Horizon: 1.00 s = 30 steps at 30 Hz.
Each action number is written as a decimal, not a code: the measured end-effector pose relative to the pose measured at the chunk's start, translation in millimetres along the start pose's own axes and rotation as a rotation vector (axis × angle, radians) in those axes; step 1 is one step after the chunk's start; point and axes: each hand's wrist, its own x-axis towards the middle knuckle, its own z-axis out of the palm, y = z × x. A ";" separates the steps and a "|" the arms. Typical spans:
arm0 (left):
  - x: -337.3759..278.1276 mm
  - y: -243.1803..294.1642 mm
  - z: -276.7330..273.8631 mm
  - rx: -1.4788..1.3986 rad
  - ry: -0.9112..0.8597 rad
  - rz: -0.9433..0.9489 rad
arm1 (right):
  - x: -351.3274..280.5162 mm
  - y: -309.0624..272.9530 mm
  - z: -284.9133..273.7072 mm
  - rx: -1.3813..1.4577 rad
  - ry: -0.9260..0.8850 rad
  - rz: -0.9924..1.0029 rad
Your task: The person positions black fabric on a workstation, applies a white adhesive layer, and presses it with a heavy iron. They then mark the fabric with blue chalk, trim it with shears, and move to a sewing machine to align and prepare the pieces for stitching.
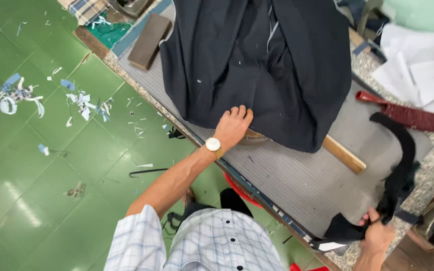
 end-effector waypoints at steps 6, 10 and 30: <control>-20.4 12.5 26.5 0.128 0.035 -0.031 | -82.9 -43.1 1.8 0.235 0.169 -0.114; -16.9 9.7 29.9 0.081 0.059 -0.054 | -117.0 -77.0 -3.7 0.352 0.063 -0.253; -55.8 -283.1 -350.7 -1.074 0.738 -0.600 | -287.3 -244.6 19.9 0.202 -0.180 -0.970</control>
